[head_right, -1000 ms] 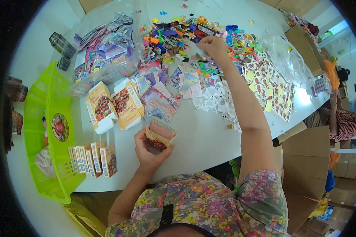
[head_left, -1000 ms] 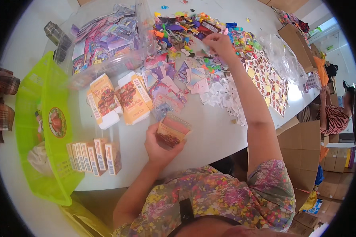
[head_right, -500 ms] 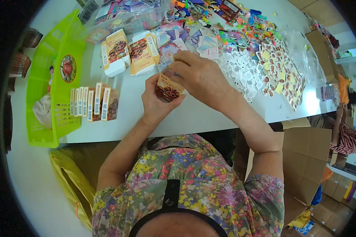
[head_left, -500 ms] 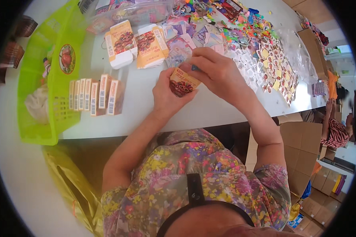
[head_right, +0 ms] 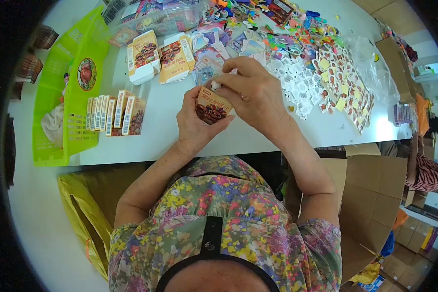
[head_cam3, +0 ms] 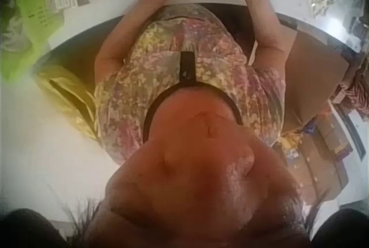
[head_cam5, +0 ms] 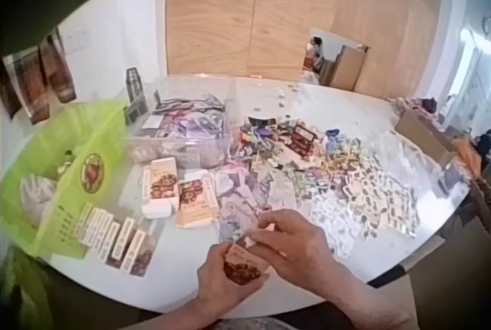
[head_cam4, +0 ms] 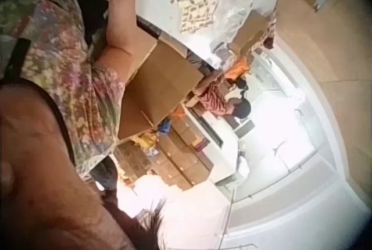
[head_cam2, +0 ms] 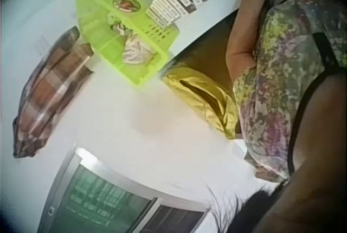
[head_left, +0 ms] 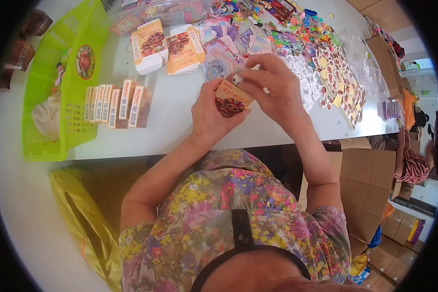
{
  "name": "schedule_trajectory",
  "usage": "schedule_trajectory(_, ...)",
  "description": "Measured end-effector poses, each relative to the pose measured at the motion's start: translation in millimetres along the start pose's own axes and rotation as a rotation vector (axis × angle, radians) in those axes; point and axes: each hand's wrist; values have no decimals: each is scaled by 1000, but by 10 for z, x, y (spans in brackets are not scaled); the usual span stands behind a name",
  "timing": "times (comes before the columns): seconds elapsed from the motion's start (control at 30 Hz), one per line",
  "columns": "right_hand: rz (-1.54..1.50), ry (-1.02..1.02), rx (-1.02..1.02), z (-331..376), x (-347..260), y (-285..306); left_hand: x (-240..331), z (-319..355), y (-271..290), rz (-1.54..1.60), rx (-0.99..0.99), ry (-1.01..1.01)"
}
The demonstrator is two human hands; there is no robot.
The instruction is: Fold small product boxes and pack them into a larger shipping carton at a factory workstation.
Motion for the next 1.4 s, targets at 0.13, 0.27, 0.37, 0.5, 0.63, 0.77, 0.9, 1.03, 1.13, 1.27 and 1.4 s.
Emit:
schedule_trajectory(0.13,114,59,-138,91,14,24,-6,5,-96,80,-28,53)
schedule_trajectory(0.27,83,4,-79,185,59,83,107,4,-101,140,-57,78)
schedule_trajectory(0.37,183,115,-104,295,90,7,164,44,-143,94,-127,62)
schedule_trajectory(0.5,-27,-46,-173,461,114,28,198,87,-178,269,-176,148)
schedule_trajectory(0.63,-298,-181,-213,629,157,-55,164,176,-244,740,-257,177)
schedule_trajectory(0.77,-462,-281,-170,677,217,-36,133,189,-111,869,-426,234)
schedule_trajectory(0.9,-832,-459,62,753,208,-239,64,207,-35,739,-401,154)
schedule_trajectory(1.03,-623,-554,106,944,78,-374,231,399,40,722,-275,212)
schedule_trajectory(1.13,-773,-465,109,1053,118,-560,86,507,18,421,-313,227)
schedule_trajectory(1.27,-645,-260,93,1123,64,-581,95,599,107,478,-441,149)
schedule_trajectory(1.4,-587,-186,125,1158,158,-642,153,533,108,461,-495,45)
Point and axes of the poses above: each hand's wrist, its own z-axis away from the middle knuckle, its own y-axis out of the back of the hand, x = y × z, and after that the axes turned 14 degrees about -x, right-handed
